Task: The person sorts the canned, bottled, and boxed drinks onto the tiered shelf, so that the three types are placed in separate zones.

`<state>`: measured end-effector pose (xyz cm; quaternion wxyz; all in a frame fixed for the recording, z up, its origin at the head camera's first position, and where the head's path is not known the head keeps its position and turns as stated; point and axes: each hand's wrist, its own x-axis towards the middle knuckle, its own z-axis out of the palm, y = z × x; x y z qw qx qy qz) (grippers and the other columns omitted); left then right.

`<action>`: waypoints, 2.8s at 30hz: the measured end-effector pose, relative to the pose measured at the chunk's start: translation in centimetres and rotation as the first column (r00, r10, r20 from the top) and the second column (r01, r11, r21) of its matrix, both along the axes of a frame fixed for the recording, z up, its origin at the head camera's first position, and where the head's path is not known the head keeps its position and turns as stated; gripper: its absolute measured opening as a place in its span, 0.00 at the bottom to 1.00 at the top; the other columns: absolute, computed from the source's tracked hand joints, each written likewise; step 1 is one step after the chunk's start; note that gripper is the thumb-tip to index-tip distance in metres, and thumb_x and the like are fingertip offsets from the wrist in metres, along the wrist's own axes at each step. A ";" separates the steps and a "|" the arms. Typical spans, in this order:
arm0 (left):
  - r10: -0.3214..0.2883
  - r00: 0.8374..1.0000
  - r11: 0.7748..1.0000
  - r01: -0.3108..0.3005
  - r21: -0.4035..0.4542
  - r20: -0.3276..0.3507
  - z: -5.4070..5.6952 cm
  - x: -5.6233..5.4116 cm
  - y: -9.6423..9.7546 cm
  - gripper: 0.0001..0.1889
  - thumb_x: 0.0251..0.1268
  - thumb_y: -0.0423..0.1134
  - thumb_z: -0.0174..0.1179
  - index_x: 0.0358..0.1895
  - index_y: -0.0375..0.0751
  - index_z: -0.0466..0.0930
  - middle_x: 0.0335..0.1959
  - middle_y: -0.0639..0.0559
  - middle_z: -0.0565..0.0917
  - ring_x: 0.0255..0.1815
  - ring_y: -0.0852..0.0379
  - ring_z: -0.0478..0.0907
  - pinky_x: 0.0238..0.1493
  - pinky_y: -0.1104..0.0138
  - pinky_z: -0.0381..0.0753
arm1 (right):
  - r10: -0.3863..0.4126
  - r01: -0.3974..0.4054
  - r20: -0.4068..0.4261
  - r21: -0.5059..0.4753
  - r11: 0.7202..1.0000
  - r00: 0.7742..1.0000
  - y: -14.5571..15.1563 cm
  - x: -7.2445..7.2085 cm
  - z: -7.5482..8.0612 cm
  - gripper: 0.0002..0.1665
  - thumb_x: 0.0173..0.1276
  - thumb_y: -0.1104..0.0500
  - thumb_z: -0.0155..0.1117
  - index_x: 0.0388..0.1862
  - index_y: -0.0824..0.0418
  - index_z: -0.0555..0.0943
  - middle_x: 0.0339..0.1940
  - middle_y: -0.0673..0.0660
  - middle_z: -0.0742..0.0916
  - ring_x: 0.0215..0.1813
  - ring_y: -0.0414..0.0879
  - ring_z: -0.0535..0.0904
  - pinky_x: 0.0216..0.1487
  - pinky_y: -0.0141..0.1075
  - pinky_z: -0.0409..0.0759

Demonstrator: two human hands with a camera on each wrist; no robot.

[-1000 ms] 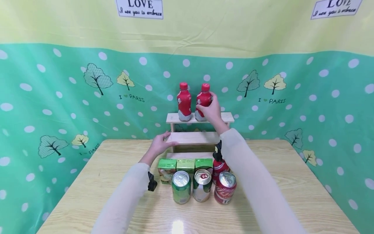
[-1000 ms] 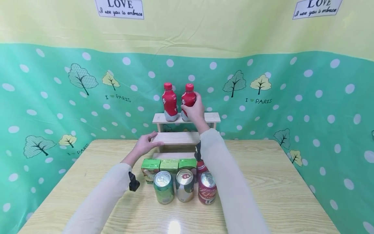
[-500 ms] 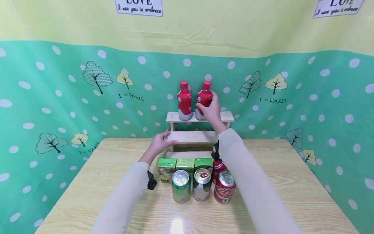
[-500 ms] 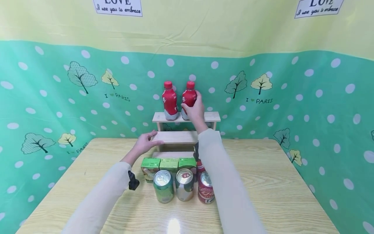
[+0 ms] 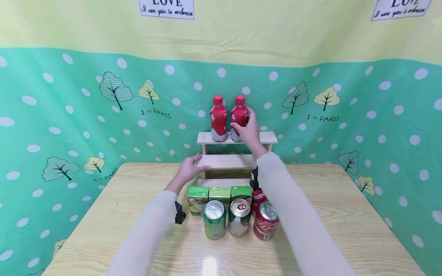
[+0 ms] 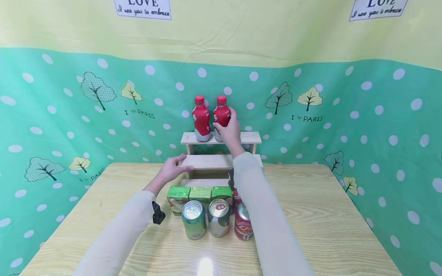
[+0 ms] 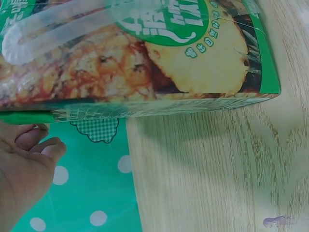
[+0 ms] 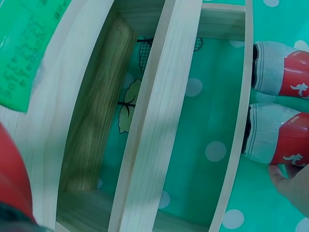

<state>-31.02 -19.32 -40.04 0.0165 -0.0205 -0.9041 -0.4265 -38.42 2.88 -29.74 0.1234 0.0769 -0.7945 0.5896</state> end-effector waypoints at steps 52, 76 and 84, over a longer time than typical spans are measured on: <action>-0.021 1.000 0.999 0.021 0.035 0.014 -0.3 0.3 0.0 0.43 0.54 0.53 0.66 0.69 0.35 0.61 0.74 0.41 0.56 0.75 0.42 0.51 0.73 0.52 0.55 | 0.337 -0.352 0.100 0.267 0.897 0.936 8.7 8.8 -0.9 0.32 0.61 0.44 0.66 0.59 0.57 0.72 0.56 0.58 0.80 0.60 0.52 0.76 0.59 0.46 0.78; -0.008 1.000 1.000 0.008 0.022 0.013 -0.5 0.1 -0.1 0.43 0.55 0.55 0.65 0.70 0.37 0.60 0.74 0.43 0.56 0.75 0.43 0.50 0.73 0.52 0.56 | 0.444 -0.499 0.230 0.337 0.798 0.866 14.5 12.2 -7.3 0.30 0.56 0.47 0.70 0.55 0.57 0.75 0.50 0.55 0.82 0.55 0.53 0.76 0.49 0.37 0.82; -0.012 1.000 0.999 0.011 0.032 0.018 -0.3 0.4 -0.1 0.42 0.55 0.54 0.65 0.70 0.37 0.60 0.74 0.43 0.56 0.75 0.43 0.50 0.73 0.51 0.56 | 0.463 -0.523 0.254 0.281 0.805 0.849 14.7 12.5 -9.1 0.34 0.54 0.52 0.72 0.58 0.62 0.72 0.52 0.60 0.81 0.58 0.58 0.75 0.50 0.39 0.82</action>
